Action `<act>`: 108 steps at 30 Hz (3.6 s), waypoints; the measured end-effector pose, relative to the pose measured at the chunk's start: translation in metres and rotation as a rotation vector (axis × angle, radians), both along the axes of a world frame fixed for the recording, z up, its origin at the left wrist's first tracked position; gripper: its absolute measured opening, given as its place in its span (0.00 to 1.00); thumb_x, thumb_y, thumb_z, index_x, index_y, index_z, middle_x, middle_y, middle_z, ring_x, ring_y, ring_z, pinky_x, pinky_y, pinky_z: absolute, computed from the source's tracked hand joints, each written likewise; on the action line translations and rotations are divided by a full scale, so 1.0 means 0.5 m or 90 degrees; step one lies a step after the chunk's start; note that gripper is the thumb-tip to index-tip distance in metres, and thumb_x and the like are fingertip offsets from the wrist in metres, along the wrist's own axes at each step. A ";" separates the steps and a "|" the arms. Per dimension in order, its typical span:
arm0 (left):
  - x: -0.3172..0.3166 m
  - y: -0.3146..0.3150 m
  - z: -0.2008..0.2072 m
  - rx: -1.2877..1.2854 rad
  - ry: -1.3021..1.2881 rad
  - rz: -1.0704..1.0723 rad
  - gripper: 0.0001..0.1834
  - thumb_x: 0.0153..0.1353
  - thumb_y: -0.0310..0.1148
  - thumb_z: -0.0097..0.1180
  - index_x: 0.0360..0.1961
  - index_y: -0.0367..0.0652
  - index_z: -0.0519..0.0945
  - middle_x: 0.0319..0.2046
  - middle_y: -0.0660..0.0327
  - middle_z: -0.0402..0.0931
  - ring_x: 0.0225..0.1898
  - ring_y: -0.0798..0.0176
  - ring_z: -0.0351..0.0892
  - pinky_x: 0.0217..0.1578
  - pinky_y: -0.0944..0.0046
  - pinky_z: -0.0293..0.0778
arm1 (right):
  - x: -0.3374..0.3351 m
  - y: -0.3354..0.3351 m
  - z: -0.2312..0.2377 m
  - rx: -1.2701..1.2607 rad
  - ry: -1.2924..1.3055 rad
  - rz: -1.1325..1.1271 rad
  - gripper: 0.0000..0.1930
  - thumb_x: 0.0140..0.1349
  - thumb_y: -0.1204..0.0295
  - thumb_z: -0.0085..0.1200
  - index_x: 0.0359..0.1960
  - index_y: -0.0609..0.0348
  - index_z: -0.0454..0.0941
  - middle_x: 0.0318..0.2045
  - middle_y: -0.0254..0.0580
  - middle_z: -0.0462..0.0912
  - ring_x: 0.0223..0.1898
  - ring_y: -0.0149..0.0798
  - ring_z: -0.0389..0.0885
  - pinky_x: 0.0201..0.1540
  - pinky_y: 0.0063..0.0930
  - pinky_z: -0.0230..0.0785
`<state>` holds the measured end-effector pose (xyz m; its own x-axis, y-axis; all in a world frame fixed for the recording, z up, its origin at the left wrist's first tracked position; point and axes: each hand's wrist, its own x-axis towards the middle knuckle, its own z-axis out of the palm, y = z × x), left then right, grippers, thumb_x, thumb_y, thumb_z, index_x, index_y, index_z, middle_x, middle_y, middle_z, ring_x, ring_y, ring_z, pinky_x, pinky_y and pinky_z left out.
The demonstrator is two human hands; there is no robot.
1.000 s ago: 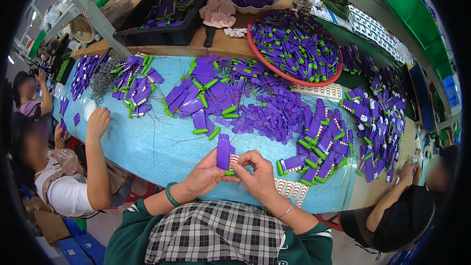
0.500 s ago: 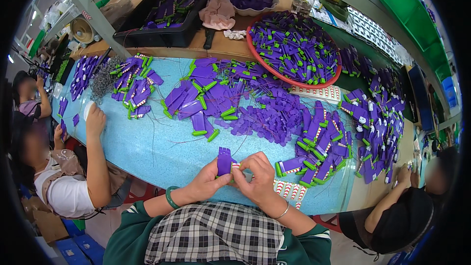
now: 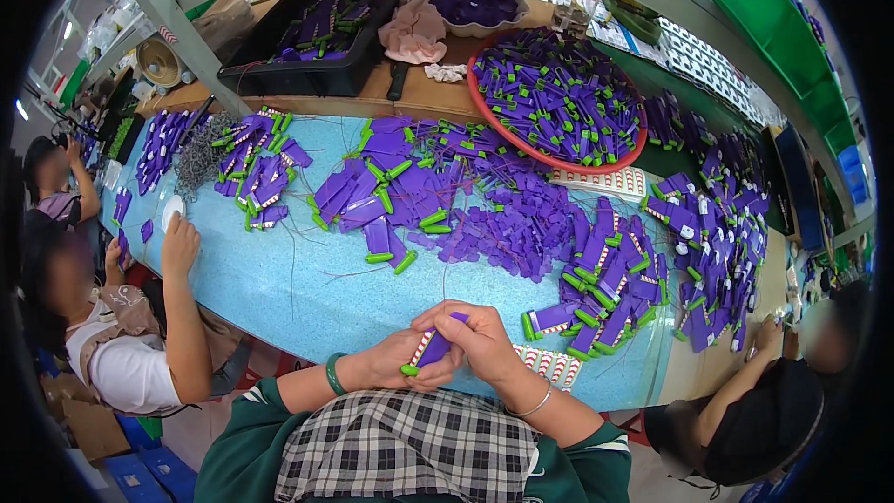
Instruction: The person assembles small purple and green plastic components by hand at a factory workstation. They repeatedly pick up a purple piece, insert a green piece, and place the finished unit on the table. The task involves repetitive manual assembly of identical parts.
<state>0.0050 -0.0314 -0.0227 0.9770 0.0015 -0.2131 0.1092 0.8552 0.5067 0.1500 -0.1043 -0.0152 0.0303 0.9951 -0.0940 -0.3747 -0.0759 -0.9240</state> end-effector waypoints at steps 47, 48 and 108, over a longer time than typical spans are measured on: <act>0.008 0.035 0.034 0.422 0.141 0.160 0.06 0.66 0.28 0.48 0.39 0.39 0.65 0.26 0.60 0.75 0.18 0.71 0.76 0.17 0.74 0.72 | 0.062 -0.065 -0.002 -0.097 -0.100 -0.025 0.14 0.55 0.82 0.61 0.43 0.65 0.75 0.33 0.37 0.82 0.34 0.26 0.80 0.37 0.19 0.74; 0.009 0.033 0.035 0.430 0.144 0.163 0.06 0.66 0.28 0.49 0.39 0.38 0.65 0.26 0.60 0.75 0.18 0.71 0.76 0.16 0.74 0.72 | 0.063 -0.064 -0.005 -0.106 -0.087 -0.020 0.13 0.55 0.82 0.61 0.42 0.65 0.75 0.33 0.36 0.82 0.33 0.26 0.80 0.35 0.19 0.74; 0.038 0.045 0.020 0.362 -0.025 0.413 0.12 0.55 0.13 0.57 0.38 0.36 0.73 0.35 0.58 0.76 0.38 0.61 0.82 0.39 0.63 0.81 | 0.029 -0.056 0.027 0.217 -0.553 -0.371 0.26 0.46 0.87 0.61 0.49 0.50 0.81 0.23 0.36 0.71 0.23 0.30 0.70 0.25 0.24 0.63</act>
